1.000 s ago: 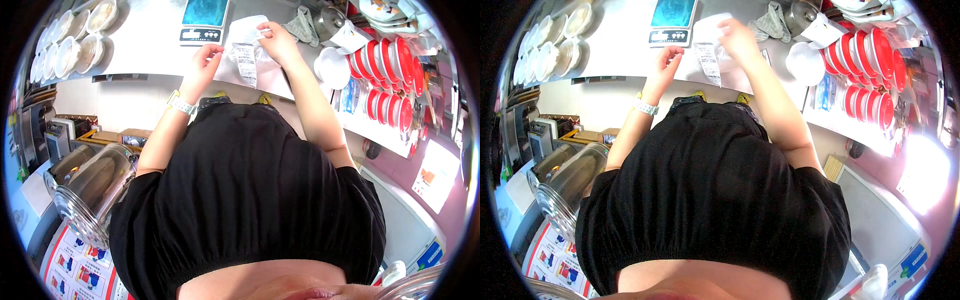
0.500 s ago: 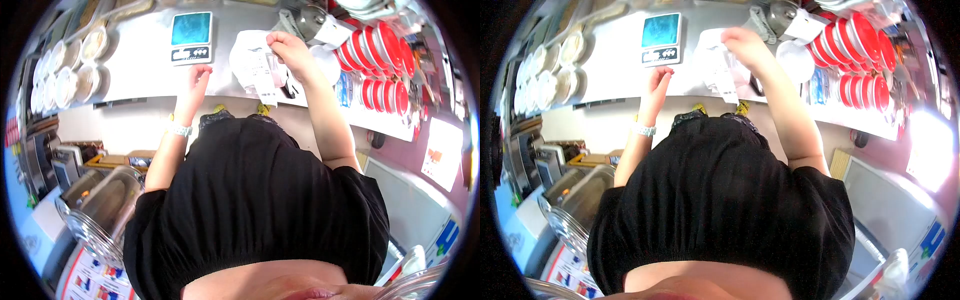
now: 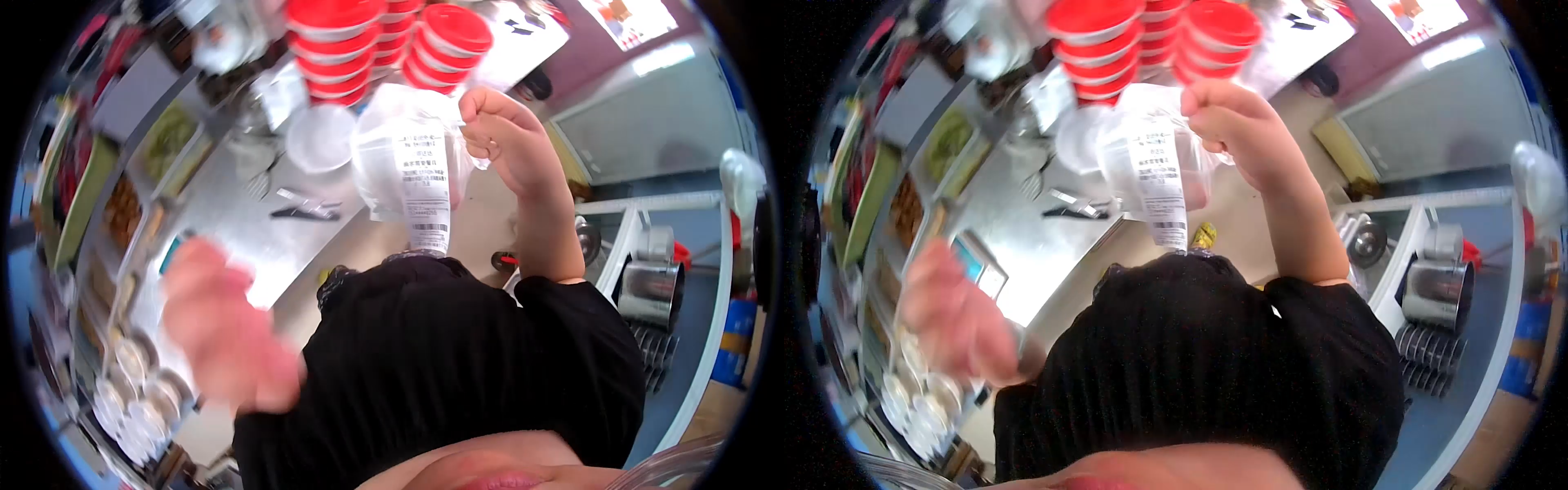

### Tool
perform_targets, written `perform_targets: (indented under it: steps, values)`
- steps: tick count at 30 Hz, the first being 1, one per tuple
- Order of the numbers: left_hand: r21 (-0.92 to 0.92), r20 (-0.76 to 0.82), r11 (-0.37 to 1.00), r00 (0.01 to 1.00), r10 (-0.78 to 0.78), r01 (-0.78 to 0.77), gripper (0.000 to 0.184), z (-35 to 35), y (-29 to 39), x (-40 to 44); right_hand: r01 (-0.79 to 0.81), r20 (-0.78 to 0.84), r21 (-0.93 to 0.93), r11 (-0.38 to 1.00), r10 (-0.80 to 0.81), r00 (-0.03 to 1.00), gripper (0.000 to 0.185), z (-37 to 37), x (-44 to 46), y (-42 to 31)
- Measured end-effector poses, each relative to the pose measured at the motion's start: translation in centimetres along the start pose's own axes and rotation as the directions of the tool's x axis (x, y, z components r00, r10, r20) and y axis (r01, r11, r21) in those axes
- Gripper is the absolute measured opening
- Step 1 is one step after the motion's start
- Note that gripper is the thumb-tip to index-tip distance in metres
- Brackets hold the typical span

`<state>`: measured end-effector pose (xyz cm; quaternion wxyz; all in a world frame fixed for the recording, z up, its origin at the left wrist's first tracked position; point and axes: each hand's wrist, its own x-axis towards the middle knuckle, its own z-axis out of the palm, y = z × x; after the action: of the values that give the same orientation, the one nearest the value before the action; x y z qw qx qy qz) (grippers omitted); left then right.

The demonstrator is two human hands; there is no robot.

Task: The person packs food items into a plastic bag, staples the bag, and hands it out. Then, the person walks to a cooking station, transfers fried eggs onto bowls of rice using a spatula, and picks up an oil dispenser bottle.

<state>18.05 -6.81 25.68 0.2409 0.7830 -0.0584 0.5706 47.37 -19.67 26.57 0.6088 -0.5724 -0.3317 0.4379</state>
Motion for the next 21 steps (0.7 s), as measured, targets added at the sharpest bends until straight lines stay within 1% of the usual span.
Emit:
perform_targets:
  steps: [1, 2, 3, 4, 5, 6, 8, 9, 10, 11, 12, 13, 14, 15, 16, 17, 18, 19, 20, 21]
  values:
    - [-0.033, 0.002, 0.999, 1.0, 0.019, -0.019, 0.021, 1.4, -0.5, 2.7, -0.015, -0.078, 0.016, 1.0, 0.016, 0.997, 0.01, -3.0, -0.7, -0.1]
    - [-0.067, -0.048, 0.984, 0.985, 0.163, -0.166, 0.025, 2.9, -1.0, 5.3, -0.03, -0.149, 0.034, 0.999, 0.035, 0.988, 0.011, -6.2, -1.2, -0.2]
    - [-0.092, -0.102, 0.947, 0.949, 0.297, -0.307, 0.03, 4.8, -1.3, 7.7, -0.026, -0.21, 0.061, 0.998, 0.038, 0.977, 0.01, -9.4, -1.9, -0.3]
    - [-0.12, -0.13, 0.915, 0.92, 0.371, -0.386, 0.032, 7.1, -1.2, 9.2, -0.01, -0.241, 0.066, 0.998, 0.025, 0.97, 0.01, -12.7, -2.6, -0.5]
    - [-0.144, -0.158, 0.875, 0.883, 0.442, -0.463, 0.034, 9.3, -1.1, 10.6, 0.009, -0.309, 0.092, 0.996, 0.02, 0.951, 0.011, -15.9, -4.2, 0.3]
    - [-0.008, 0.023, 0.89, 0.89, 0.456, -0.456, 0.049, 11.4, -1.2, 12.1, 0.027, -0.37, 0.117, 0.993, 0.018, 0.929, 0.011, -18.9, -4.5, 0.1]
    - [0.082, 0.209, 0.885, 0.876, 0.434, -0.458, 0.072, 18.6, -1.9, 14.3, 0.033, -0.445, 0.133, 0.99, 0.03, 0.895, 0.01, -25.1, -5.7, 0.1]
    - [0.204, -0.101, 0.907, 0.914, 0.394, -0.368, 0.052, 22.8, -1.9, 14.2, 0.056, -0.503, 0.137, 0.989, 0.021, 0.864, 0.009, -27.0, -6.2, 0.1]
    - [0.111, -0.236, 0.92, 0.889, 0.392, -0.376, 0.047, 25.8, -2.9, 14.5, 0.076, -0.548, 0.129, 0.989, 0.007, 0.837, 0.009, -30.4, -6.8, -0.9]
    - [0.019, -0.37, 0.914, 0.846, 0.383, -0.406, 0.042, 28.7, -3.8, 14.8, 0.092, -0.536, 0.185, 0.978, 0.022, 0.844, 0.009, -33.6, -7.2, -1.1]
    - [-0.06, -0.494, 0.89, 0.788, 0.367, -0.452, 0.039, 31.7, -4.8, 15.0, 0.095, -0.563, 0.18, 0.979, 0.023, 0.826, 0.009, -36.8, -7.5, -1.4]
    - [-0.152, -0.378, 0.894, 0.861, 0.341, -0.421, 0.037, 34.2, -5.2, 15.1, 0.11, -0.596, 0.206, 0.972, 0.035, 0.803, 0.01, -39.5, -8.1, -1.9]
    - [-0.191, -0.23, 0.922, 0.929, 0.291, -0.337, 0.033, 36.5, -6.2, 15.0, 0.126, -0.623, 0.236, 0.964, 0.05, 0.781, 0.01, -42.2, -8.0, -2.2]
    - [-0.203, -0.076, 0.948, 0.969, 0.233, -0.244, 0.029, 38.9, -7.2, 14.9, 0.144, -0.634, 0.251, 0.957, 0.05, 0.772, 0.013, -45.6, -7.8, -2.2]
    - [-0.144, 0.092, 0.983, 0.987, 0.132, -0.118, 0.023, 41.1, -8.1, 14.5, 0.158, -0.648, 0.253, 0.954, 0.046, 0.761, 0.013, -48.4, -7.6, -2.2]
    - [-0.169, 0.13, 0.982, 0.99, -0.062, 0.083, 0.014, 44.0, -8.7, 14.0, 0.151, -0.69, 0.219, 0.964, 0.043, 0.723, 0.014, -51.0, -7.1, -2.2]
    - [-0.182, 0.173, 0.942, 0.953, -0.251, 0.281, 0.007, 47.1, -9.4, 13.5, 0.143, -0.729, 0.185, 0.972, 0.038, 0.684, 0.015, -53.6, -6.6, -2.2]
    - [-0.2, 0.266, 0.901, 0.906, -0.329, 0.386, 0.011, 49.1, -10.9, 12.7, 0.113, -0.771, 0.159, 0.981, 0.051, 0.635, 0.017, -55.7, -6.0, -2.1]
    - [-0.2, 0.349, 0.853, 0.849, -0.397, 0.481, 0.015, 51.0, -12.2, 12.0, 0.128, -0.773, 0.154, 0.98, 0.039, 0.633, 0.017, -58.1, -5.3, -2.1]
    - [-0.204, 0.401, 0.771, 0.77, -0.496, 0.603, 0.015, 53.3, -13.8, 11.4, 0.134, -0.805, 0.11, 0.985, 0.009, 0.593, 0.017, -60.9, -4.4, -1.8]
